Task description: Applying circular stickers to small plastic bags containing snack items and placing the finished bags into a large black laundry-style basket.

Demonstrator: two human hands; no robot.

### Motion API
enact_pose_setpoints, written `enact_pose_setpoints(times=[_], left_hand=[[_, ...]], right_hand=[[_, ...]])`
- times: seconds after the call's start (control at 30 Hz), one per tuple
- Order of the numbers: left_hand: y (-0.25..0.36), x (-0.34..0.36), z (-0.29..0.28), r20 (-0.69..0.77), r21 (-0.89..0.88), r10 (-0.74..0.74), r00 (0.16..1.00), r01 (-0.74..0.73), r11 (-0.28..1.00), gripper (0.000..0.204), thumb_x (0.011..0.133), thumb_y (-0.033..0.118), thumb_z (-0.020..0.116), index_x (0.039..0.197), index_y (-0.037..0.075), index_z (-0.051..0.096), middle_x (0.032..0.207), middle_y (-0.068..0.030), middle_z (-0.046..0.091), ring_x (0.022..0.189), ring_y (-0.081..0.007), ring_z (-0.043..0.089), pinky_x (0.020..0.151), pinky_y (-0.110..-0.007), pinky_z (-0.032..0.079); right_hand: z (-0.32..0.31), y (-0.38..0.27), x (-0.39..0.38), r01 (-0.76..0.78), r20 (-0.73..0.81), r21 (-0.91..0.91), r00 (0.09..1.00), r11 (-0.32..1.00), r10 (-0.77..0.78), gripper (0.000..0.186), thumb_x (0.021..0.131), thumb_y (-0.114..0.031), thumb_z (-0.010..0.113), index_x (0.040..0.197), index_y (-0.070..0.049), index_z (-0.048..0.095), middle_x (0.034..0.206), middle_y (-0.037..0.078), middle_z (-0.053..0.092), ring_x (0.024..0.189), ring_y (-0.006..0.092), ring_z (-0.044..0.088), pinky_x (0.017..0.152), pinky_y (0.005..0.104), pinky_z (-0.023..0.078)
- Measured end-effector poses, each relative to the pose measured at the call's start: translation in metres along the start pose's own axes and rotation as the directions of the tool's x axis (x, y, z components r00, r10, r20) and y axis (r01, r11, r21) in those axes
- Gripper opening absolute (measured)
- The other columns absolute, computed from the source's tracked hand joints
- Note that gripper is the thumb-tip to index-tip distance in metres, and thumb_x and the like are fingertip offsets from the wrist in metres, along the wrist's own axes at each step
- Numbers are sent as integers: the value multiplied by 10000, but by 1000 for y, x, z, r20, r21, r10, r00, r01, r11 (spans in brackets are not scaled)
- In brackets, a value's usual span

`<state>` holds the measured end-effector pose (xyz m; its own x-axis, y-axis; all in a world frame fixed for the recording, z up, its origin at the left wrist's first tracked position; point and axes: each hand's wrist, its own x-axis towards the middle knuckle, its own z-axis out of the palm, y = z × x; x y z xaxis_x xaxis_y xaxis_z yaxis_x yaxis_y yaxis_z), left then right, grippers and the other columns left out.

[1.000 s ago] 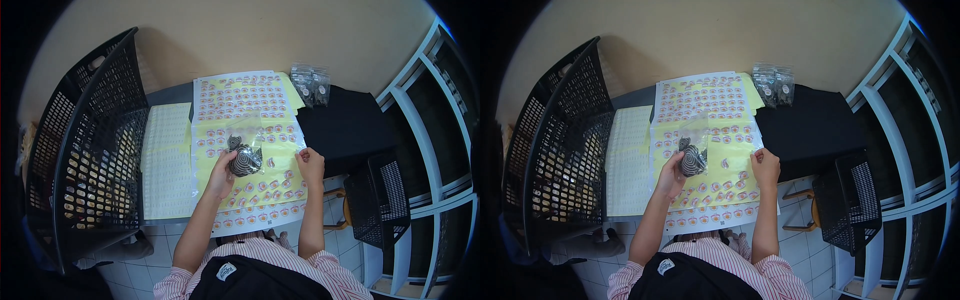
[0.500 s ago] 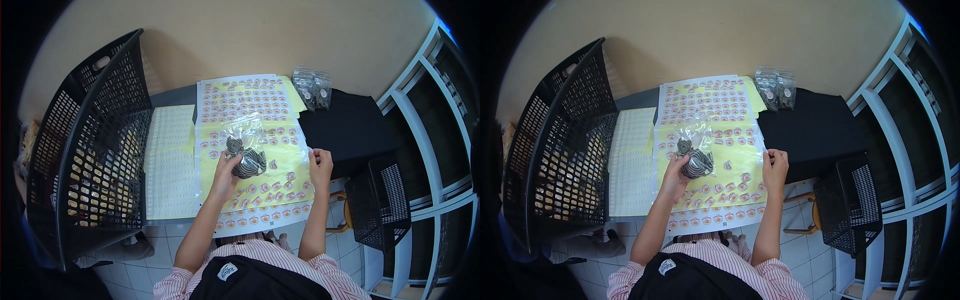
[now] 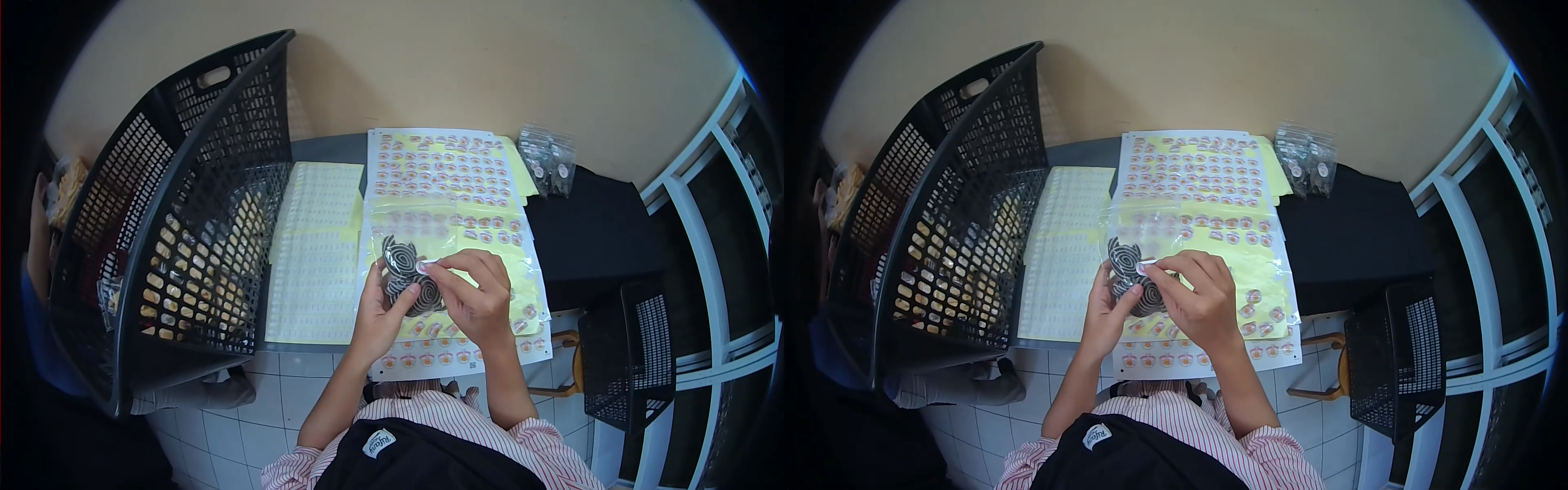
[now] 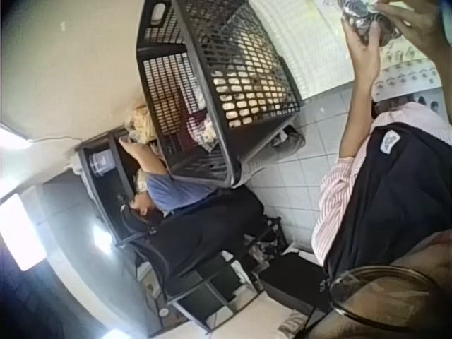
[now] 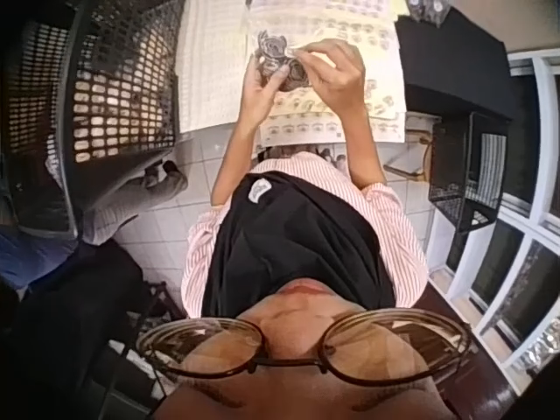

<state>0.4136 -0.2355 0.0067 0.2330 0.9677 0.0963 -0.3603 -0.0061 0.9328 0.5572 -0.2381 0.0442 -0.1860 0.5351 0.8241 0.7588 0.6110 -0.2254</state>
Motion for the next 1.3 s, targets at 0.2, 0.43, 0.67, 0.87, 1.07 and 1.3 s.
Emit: enact_pose_setpoints(times=[0.2,0.43,0.67,0.87,1.07,1.3], left_hand=[[3,-5,-15,31,-74,23,999,-21,997,438,848,30,479,1241,-3,290,1148,-151,497,1023,-178,521,841,-282,450],[0,-8,-39,522,-830,68,850,488,271,535,872,306,370,1312,26,254,984,-121,527,918,-244,528,711,-339,473],[-19,-21,-25,467,-760,-87,880,450,469,446,915,330,284,1214,16,390,1038,-95,512,855,-201,517,668,-286,432],[-18,-20,-27,254,-601,-63,965,209,771,499,935,397,234,1264,32,323,1159,-129,480,1045,-208,506,902,-342,429],[6,-26,-23,219,-543,40,975,88,835,475,917,293,327,1290,4,281,1243,-233,406,1126,-298,460,952,-386,382],[14,-28,-25,220,-374,-127,967,204,905,453,844,86,392,1250,-88,288,1226,-231,421,1115,-295,472,940,-379,395]], right_hand=[[2,-8,0,-10,-42,14,999,1000,11,300,576,28,662,839,-116,670,784,-3,591,728,175,556,641,302,417],[-3,-19,-9,-325,-96,742,815,587,572,102,779,57,558,866,4,568,851,94,530,802,154,557,696,257,448],[7,-58,-15,-318,68,674,926,667,372,138,722,27,624,852,-15,604,902,128,585,884,227,593,731,314,487],[11,-60,-13,-154,-10,460,984,875,178,195,653,2,672,835,-60,638,899,92,610,926,252,596,788,356,479],[14,-60,-15,-157,4,432,985,888,172,199,640,-33,696,829,-83,658,801,60,566,837,233,581,771,371,477],[3,-40,-9,-21,-69,27,997,999,23,328,563,-61,694,872,-172,682,672,-36,453,642,129,445,604,287,315]])
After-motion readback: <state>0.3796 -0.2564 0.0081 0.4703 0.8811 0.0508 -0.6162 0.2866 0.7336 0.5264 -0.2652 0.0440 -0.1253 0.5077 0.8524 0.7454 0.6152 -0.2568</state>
